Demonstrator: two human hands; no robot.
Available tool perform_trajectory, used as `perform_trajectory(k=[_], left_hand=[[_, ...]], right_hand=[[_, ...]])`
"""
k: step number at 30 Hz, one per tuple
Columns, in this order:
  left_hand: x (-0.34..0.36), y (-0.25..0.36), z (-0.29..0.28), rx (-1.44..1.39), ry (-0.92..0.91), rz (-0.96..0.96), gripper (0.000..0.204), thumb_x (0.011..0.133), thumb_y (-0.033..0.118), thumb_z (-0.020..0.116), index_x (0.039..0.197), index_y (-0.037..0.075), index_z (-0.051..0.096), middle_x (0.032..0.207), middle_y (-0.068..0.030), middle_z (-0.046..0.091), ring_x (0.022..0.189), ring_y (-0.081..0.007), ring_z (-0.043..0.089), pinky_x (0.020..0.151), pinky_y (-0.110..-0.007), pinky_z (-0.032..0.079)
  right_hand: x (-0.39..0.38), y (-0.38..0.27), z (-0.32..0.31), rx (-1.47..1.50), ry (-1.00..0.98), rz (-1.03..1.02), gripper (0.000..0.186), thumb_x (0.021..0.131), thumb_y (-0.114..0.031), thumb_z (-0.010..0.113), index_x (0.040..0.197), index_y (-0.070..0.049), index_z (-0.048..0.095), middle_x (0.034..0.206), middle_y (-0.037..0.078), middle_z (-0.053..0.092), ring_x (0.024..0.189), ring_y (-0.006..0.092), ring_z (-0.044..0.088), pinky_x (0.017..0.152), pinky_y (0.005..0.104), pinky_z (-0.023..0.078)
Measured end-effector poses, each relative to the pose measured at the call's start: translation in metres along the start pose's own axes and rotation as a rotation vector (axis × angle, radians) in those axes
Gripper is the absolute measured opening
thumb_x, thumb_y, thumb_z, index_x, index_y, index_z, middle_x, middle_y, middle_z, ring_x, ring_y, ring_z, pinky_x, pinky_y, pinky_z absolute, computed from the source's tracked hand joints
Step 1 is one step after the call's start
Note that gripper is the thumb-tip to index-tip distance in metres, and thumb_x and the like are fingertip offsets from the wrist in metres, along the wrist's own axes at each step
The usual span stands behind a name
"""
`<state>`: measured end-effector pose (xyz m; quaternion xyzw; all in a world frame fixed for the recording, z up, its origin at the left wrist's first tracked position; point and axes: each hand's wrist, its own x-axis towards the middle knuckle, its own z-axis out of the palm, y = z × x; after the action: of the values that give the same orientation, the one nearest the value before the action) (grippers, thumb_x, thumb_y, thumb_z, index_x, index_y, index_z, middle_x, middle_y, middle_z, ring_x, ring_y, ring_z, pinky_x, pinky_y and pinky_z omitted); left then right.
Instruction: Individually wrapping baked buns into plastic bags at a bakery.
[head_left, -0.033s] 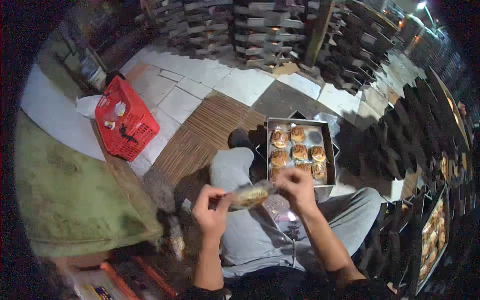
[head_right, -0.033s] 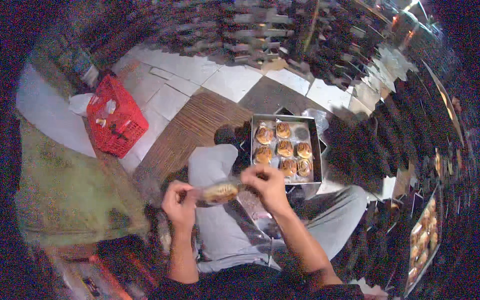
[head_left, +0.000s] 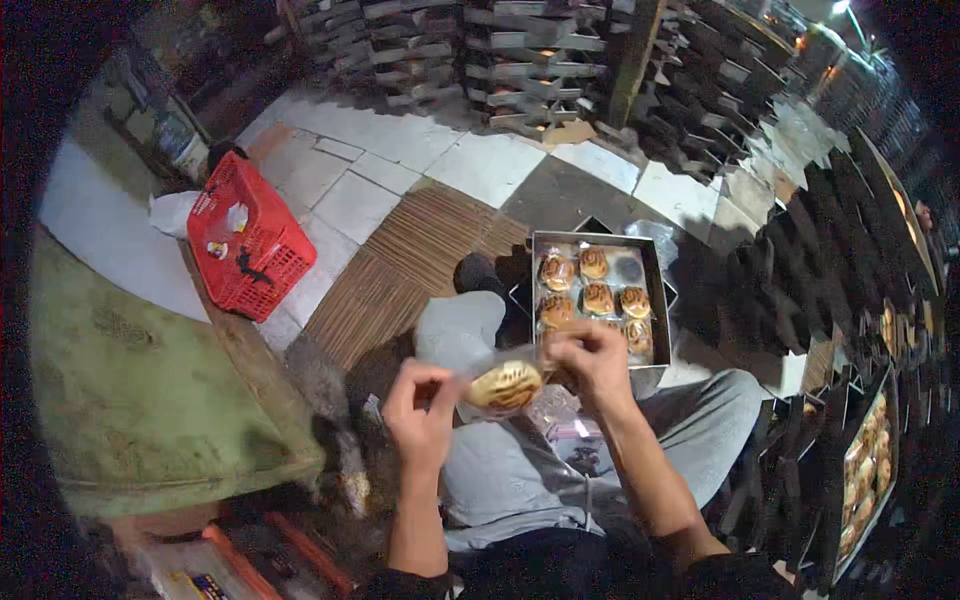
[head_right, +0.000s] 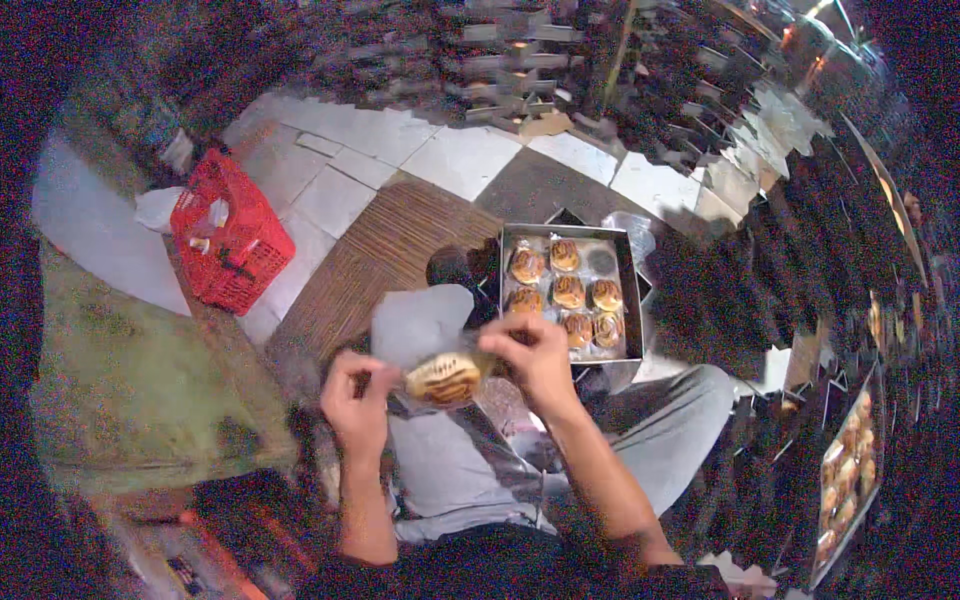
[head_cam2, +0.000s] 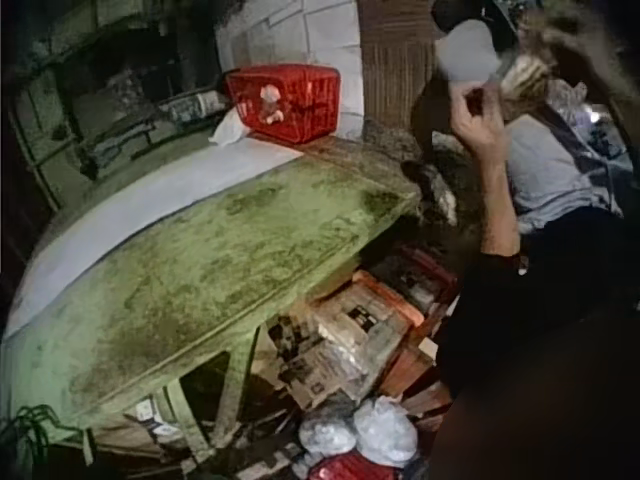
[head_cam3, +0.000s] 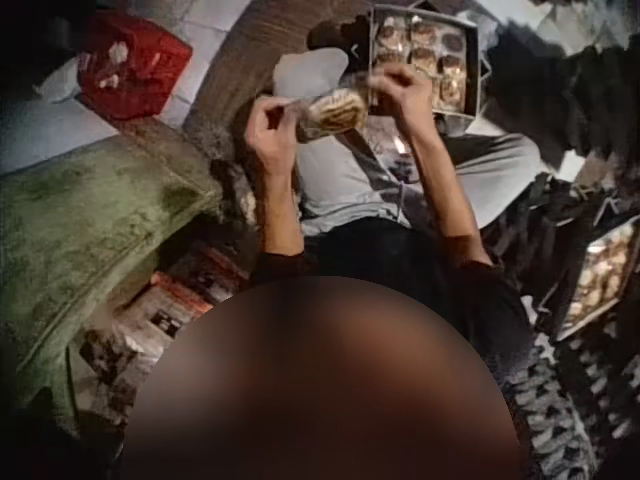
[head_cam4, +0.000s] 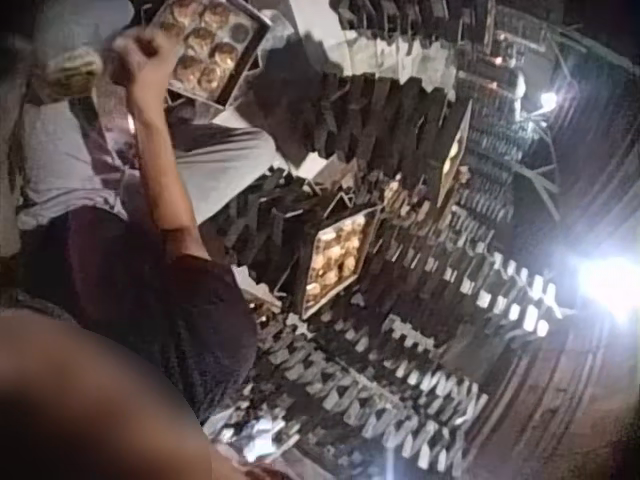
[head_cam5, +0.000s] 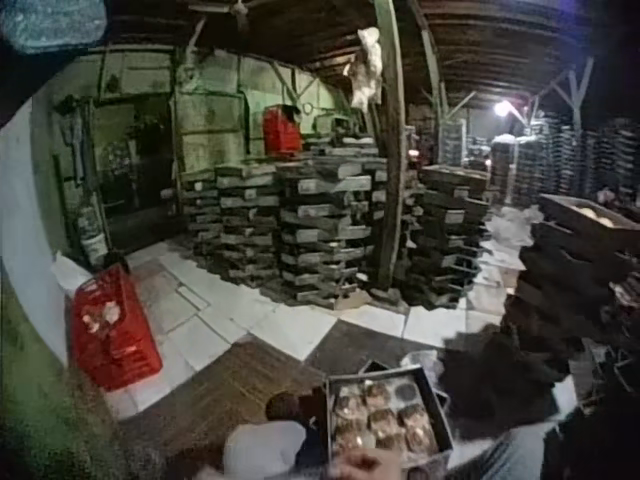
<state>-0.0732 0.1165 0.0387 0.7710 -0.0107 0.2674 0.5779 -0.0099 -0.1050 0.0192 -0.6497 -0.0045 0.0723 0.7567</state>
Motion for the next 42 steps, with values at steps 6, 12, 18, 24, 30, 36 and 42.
perform_trajectory(k=[6, 12, 18, 24, 30, 36, 42], left_hand=[[0.021, -0.017, 0.004, 0.216, 0.036, -0.144, 0.020, 0.091, 0.008, 0.076, 0.085, -0.002, 0.060, 0.068, -0.0040, 0.061, 0.062, -0.0087, 0.057, 0.060, -0.028, 0.048], [-0.060, -0.034, -0.039, 0.098, -0.012, -0.914, 0.026, 0.103, 0.024, 0.062, 0.097, -0.001, 0.060, 0.072, -0.0021, 0.059, 0.049, -0.0088, 0.052, 0.039, -0.028, 0.045], [-0.075, -0.006, 0.047, -0.111, 0.056, -0.730, 0.043, 0.098, 0.014, 0.068, 0.136, 0.003, 0.050, 0.124, -0.0168, 0.053, 0.103, -0.0286, 0.065, 0.069, -0.037, 0.061], [-0.029, -0.059, 0.124, 0.532, -0.571, -0.097, 0.060, 0.081, 0.009, 0.081, 0.135, 0.008, 0.055, 0.146, -0.0262, 0.033, 0.137, -0.0448, 0.035, 0.115, -0.049, 0.033], [-0.001, -0.109, 0.149, 0.425, -0.564, -0.251, 0.057, 0.088, 0.013, 0.076, 0.139, 0.006, 0.051, 0.147, -0.0206, 0.035, 0.135, -0.0380, 0.042, 0.103, -0.046, 0.047], [0.007, -0.099, 0.154, 0.509, -0.719, -0.375, 0.039, 0.092, 0.015, 0.071, 0.128, 0.004, 0.059, 0.145, -0.0195, 0.042, 0.134, -0.0361, 0.045, 0.097, -0.041, 0.051], [0.005, -0.110, 0.135, 0.506, -0.829, -0.236, 0.032, 0.095, 0.019, 0.069, 0.122, 0.003, 0.062, 0.135, -0.0217, 0.057, 0.128, -0.0373, 0.054, 0.092, -0.044, 0.054]], right_hand=[[0.056, 0.055, 0.006, 0.090, -0.146, 0.301, 0.022, 0.094, -0.021, 0.074, 0.086, -0.001, 0.069, 0.069, 0.005, 0.066, 0.056, 0.0126, 0.058, 0.050, 0.0281, 0.043], [-0.010, 0.120, 0.037, 0.679, -0.225, 0.875, 0.032, 0.101, -0.028, 0.063, 0.077, -0.007, 0.060, 0.058, 0.005, 0.054, 0.044, 0.0160, 0.049, 0.040, 0.0308, 0.034], [-0.008, 0.110, 0.023, 0.513, 0.029, 0.670, 0.029, 0.098, -0.036, 0.068, 0.100, -0.007, 0.063, 0.087, 0.004, 0.063, 0.066, 0.0155, 0.060, 0.049, 0.0313, 0.044], [0.051, 0.177, -0.062, 0.368, 0.041, 0.447, 0.051, 0.092, -0.033, 0.077, 0.132, -0.007, 0.060, 0.108, 0.006, 0.067, 0.095, 0.0174, 0.067, 0.079, 0.0338, 0.056], [0.162, 0.215, -0.309, -0.237, 0.469, 0.191, 0.054, 0.098, -0.051, 0.060, 0.127, -0.006, 0.065, 0.112, 0.015, 0.069, 0.105, 0.0192, 0.065, 0.077, 0.0406, 0.055], [0.105, 0.330, -0.445, -0.858, 0.732, 0.648, 0.053, 0.081, -0.027, 0.064, 0.120, 0.009, 0.062, 0.101, 0.029, 0.071, 0.098, 0.0428, 0.069, 0.085, 0.0469, 0.053], [0.058, 0.413, -0.461, -0.534, 0.542, 0.715, 0.035, 0.076, -0.017, 0.062, 0.097, 0.009, 0.072, 0.087, 0.023, 0.072, 0.079, 0.0319, 0.069, 0.074, 0.0435, 0.053]])
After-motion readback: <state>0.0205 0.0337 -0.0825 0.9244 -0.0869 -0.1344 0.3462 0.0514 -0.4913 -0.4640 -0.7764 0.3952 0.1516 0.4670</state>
